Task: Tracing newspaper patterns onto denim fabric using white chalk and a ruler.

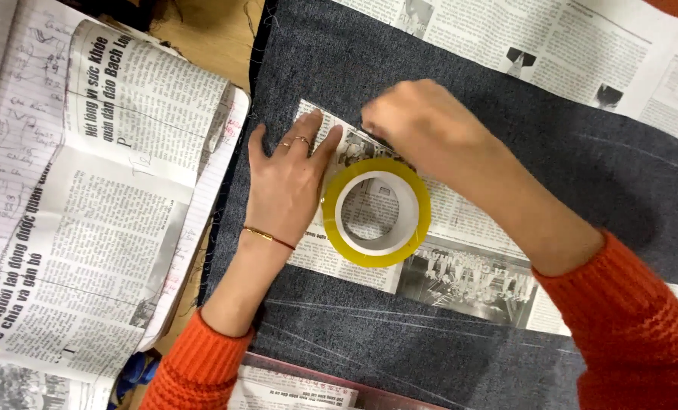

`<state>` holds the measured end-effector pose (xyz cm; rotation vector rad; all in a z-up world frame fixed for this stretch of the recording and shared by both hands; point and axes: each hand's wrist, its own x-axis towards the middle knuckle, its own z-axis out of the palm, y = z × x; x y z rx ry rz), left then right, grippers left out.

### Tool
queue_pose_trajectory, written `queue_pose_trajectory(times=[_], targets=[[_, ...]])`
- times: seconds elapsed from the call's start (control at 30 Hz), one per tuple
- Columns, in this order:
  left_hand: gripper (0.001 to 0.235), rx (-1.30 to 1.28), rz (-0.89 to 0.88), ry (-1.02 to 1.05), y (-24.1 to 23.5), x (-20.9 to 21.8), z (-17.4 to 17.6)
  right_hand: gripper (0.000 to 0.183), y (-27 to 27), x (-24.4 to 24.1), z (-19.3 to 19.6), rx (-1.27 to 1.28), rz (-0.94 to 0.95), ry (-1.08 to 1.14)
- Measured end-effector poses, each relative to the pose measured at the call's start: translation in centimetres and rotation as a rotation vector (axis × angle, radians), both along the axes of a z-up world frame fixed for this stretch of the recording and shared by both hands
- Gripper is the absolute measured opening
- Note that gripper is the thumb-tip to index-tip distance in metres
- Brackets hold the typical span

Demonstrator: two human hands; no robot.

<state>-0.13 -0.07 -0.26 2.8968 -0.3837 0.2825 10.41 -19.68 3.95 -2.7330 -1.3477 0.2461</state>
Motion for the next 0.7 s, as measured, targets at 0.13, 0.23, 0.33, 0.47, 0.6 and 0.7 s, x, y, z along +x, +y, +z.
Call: queue_pose_trajectory(times=[0.13, 0.23, 0.33, 0.47, 0.6, 0.7], targets=[[0.033, 0.064, -0.057, 0.091, 0.0, 0.2, -0.2, 0.012, -0.9, -1.1, 0.6, 0.315, -0.091, 0.133], [0.038, 0.083, -0.095, 0.181, -0.1, 0.5, 0.0, 0.007, -1.1, -1.7, 0.3, 0.369, -0.144, 0.173], [0.044, 0.113, -0.12, 0.242, -0.1, 0.7, 0.4, 0.006, -1.2, -1.9, -0.6, 0.378, -0.124, 0.137], [0.05, 0.173, -0.134, 0.255, -0.3, 0.9, 1.2, 0.007, -1.6, -1.9, -1.9, 0.374, -0.097, 0.076], [0.052, 0.184, -0.146, 0.264, -0.1, 1.0, 0.7, 0.002, -1.1, -1.9, -0.6, 0.263, -0.089, 0.039], [0.05, 0.222, -0.157, 0.243, 0.0, 1.1, 1.1, 0.009, -1.4, -2.2, 1.0, 0.209, -0.096, 0.092]])
